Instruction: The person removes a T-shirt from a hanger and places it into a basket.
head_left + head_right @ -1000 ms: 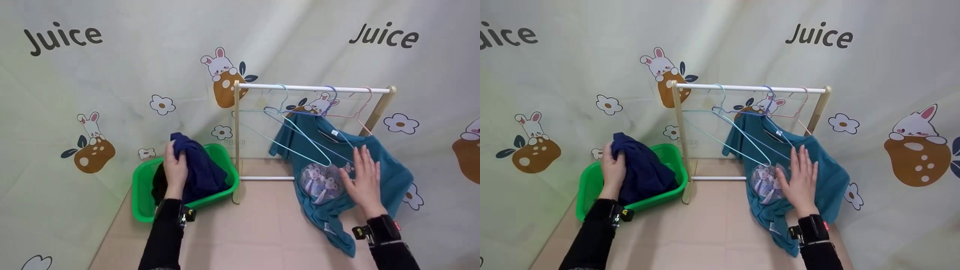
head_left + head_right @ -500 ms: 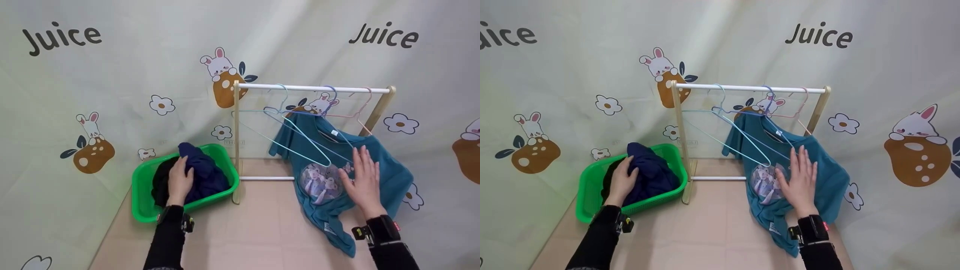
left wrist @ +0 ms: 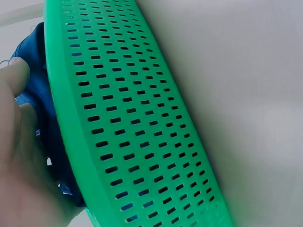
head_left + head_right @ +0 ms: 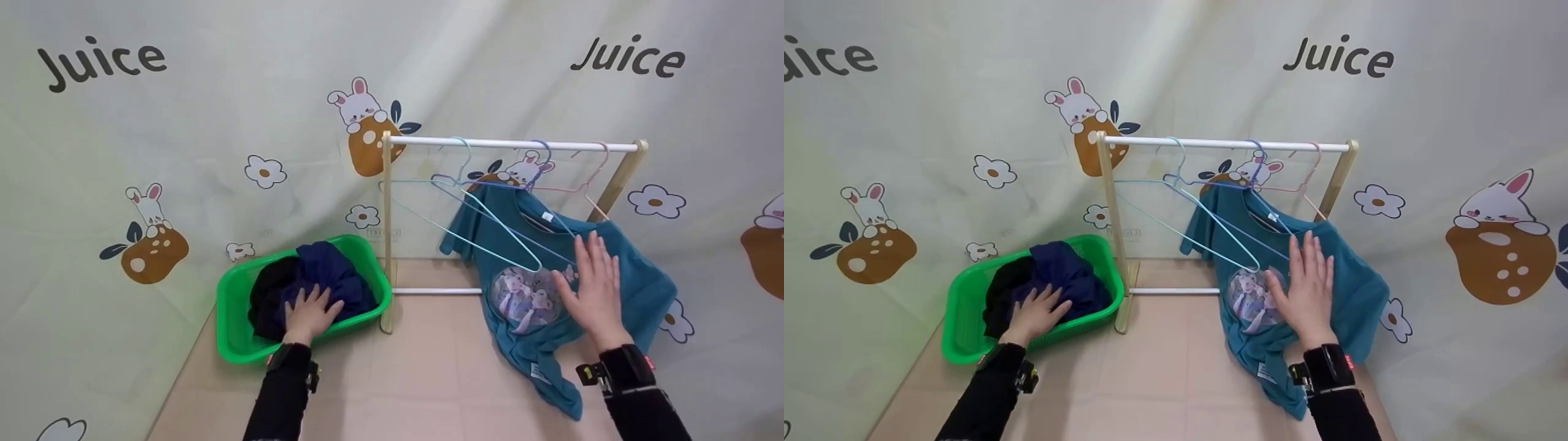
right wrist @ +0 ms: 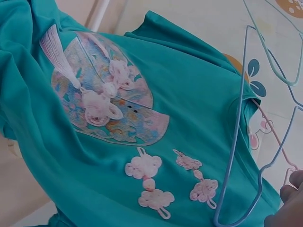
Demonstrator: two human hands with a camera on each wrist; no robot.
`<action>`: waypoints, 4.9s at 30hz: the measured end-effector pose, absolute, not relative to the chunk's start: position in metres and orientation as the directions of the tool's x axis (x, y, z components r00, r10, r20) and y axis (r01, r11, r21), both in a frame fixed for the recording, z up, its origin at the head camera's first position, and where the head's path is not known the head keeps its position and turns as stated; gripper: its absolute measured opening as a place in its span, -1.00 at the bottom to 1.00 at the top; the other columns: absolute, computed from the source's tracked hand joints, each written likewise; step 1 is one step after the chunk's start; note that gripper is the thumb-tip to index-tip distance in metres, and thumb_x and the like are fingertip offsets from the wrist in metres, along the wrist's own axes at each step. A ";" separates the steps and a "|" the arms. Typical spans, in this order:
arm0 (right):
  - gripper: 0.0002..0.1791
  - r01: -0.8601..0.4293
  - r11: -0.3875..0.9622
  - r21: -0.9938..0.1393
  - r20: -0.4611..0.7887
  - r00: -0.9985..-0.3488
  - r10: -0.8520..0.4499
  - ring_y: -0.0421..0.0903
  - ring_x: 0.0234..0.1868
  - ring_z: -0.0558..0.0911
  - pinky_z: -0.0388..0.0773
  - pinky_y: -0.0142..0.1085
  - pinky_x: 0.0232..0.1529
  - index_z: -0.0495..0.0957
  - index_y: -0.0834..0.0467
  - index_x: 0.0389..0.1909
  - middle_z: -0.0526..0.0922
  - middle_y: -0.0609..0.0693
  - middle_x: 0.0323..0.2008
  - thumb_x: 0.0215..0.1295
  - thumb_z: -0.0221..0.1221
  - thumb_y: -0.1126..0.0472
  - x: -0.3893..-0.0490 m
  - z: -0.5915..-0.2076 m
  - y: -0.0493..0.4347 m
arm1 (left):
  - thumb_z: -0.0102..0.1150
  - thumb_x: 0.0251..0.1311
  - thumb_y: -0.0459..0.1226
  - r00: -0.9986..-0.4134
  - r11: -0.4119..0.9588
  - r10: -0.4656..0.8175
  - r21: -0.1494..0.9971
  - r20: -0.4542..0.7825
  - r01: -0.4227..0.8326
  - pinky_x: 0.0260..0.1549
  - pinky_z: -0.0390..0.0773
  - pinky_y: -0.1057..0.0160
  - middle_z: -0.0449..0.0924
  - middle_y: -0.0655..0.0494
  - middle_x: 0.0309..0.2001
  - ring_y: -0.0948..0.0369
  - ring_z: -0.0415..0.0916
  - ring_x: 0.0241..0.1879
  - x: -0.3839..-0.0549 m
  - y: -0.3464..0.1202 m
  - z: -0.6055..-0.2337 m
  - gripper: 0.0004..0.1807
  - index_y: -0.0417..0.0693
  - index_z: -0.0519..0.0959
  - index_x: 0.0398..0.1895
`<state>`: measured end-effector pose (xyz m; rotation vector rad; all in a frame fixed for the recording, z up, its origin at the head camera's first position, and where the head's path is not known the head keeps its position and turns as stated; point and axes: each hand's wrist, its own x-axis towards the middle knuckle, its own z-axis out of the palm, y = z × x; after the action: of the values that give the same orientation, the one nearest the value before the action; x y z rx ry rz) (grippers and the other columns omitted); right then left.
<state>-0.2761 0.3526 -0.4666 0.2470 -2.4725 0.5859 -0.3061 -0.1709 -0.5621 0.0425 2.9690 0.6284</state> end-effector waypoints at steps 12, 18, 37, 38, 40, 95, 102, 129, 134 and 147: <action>-0.15 -0.290 0.908 -0.302 0.584 -0.810 -0.065 0.09 0.56 -0.19 -0.41 0.05 0.46 0.04 0.17 0.55 -0.13 0.13 0.57 0.42 0.05 -0.18 -0.289 -0.442 0.354 | -0.23 0.46 0.19 -0.987 0.925 0.081 0.379 -0.137 0.023 0.32 -0.24 -0.39 0.09 -0.21 0.50 -0.27 -0.18 0.48 -0.295 -0.171 -0.569 -0.25 -0.09 0.24 0.50; -0.16 -0.258 0.912 -0.318 0.555 -0.831 -0.042 0.15 0.55 -0.18 -0.41 0.08 0.46 0.00 0.18 0.56 -0.14 0.15 0.57 0.45 0.02 -0.18 -0.297 -0.427 0.361 | -0.19 0.43 0.22 -0.993 0.933 0.077 0.358 -0.086 0.041 0.31 -0.24 -0.41 0.08 -0.21 0.50 -0.26 -0.18 0.49 -0.289 -0.168 -0.571 -0.21 -0.10 0.22 0.51; -0.12 -0.188 0.897 -0.401 0.450 -0.893 0.014 0.23 0.54 -0.17 -0.38 0.13 0.45 -0.16 0.15 0.58 -0.17 0.19 0.57 0.48 -0.03 -0.19 -0.314 -0.395 0.374 | 0.06 0.30 0.23 -0.975 0.918 0.134 0.349 0.179 0.190 0.29 -0.17 -0.44 0.03 -0.28 0.50 -0.30 -0.13 0.47 -0.262 -0.153 -0.582 -0.10 -0.07 0.13 0.55; -0.12 -0.183 0.893 -0.412 0.440 -0.898 0.019 0.26 0.53 -0.16 -0.36 0.16 0.44 -0.17 0.15 0.59 -0.17 0.20 0.57 0.48 -0.04 -0.19 -0.315 -0.393 0.373 | 0.06 0.29 0.23 -0.971 0.919 0.138 0.340 0.194 0.198 0.29 -0.16 -0.43 0.03 -0.27 0.50 -0.29 -0.12 0.47 -0.262 -0.152 -0.583 -0.09 -0.06 0.13 0.55; -0.13 -0.172 0.883 -0.436 0.418 -0.908 0.029 0.29 0.52 -0.15 -0.32 0.22 0.42 -0.18 0.15 0.59 -0.16 0.21 0.56 0.49 -0.04 -0.18 -0.317 -0.391 0.373 | 0.06 0.29 0.24 -0.963 0.919 0.147 0.329 0.225 0.217 0.29 -0.14 -0.43 0.04 -0.26 0.50 -0.28 -0.11 0.47 -0.262 -0.149 -0.583 -0.09 -0.04 0.12 0.55; -0.50 -0.049 0.727 -0.685 0.367 -0.885 0.287 0.05 -0.21 0.40 0.34 -0.26 -0.28 0.45 0.30 0.16 0.53 0.25 -0.10 0.57 -0.12 -0.05 -0.315 -0.397 0.383 | -0.02 0.29 0.29 -0.899 0.862 0.299 0.312 0.320 0.398 0.30 -0.06 -0.40 -0.01 -0.21 0.53 -0.22 -0.09 0.48 -0.253 -0.062 -0.578 -0.07 -0.02 0.09 0.57; -0.50 -0.039 0.710 -0.703 0.348 -0.890 0.296 0.03 -0.21 0.42 0.39 -0.40 -0.27 0.48 0.25 0.16 0.56 0.21 -0.10 0.55 -0.09 -0.07 -0.300 -0.425 0.385 | -0.07 0.28 0.34 -0.914 0.872 0.288 0.317 0.286 0.374 0.31 -0.09 -0.38 -0.07 -0.15 0.55 -0.18 -0.14 0.50 -0.256 -0.059 -0.581 -0.04 0.03 0.03 0.59; -0.82 -0.169 0.681 -0.713 0.514 -0.786 0.343 -0.26 -0.39 0.37 0.30 -0.57 -0.36 0.58 0.32 -0.15 0.53 0.02 -0.36 0.48 0.09 0.27 -0.251 -0.530 0.387 | -0.10 0.31 0.33 -0.893 0.871 0.309 0.280 0.326 0.403 0.28 -0.01 -0.40 0.02 -0.20 0.52 -0.22 -0.05 0.47 -0.257 -0.056 -0.588 -0.07 -0.06 0.13 0.55; -0.90 -0.243 0.664 -0.707 0.556 -0.771 0.310 -0.31 -0.40 0.37 0.31 -0.60 -0.34 0.60 0.33 -0.19 0.54 -0.07 -0.36 0.40 0.16 0.37 -0.245 -0.545 0.381 | -0.08 0.32 0.30 -0.900 0.861 0.315 0.308 0.301 0.404 0.29 -0.06 -0.41 0.01 -0.22 0.52 -0.23 -0.08 0.48 -0.254 -0.054 -0.591 -0.08 -0.06 0.11 0.56; -0.85 -0.443 0.630 -0.638 0.634 -0.766 0.103 -0.32 -0.31 0.40 0.32 -0.63 -0.30 0.62 0.23 -0.27 0.57 -0.02 -0.28 0.28 0.19 0.53 -0.241 -0.570 0.349 | 0.09 0.29 0.20 -0.888 0.838 0.356 0.320 0.292 0.441 0.30 0.03 -0.36 0.00 -0.16 0.53 -0.20 -0.03 0.47 -0.250 -0.036 -0.588 -0.10 -0.06 0.12 0.55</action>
<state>-0.2410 0.3488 -0.5702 0.2650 -2.2050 1.0956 -0.2505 -0.0358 -0.5885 0.7087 3.2236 0.6505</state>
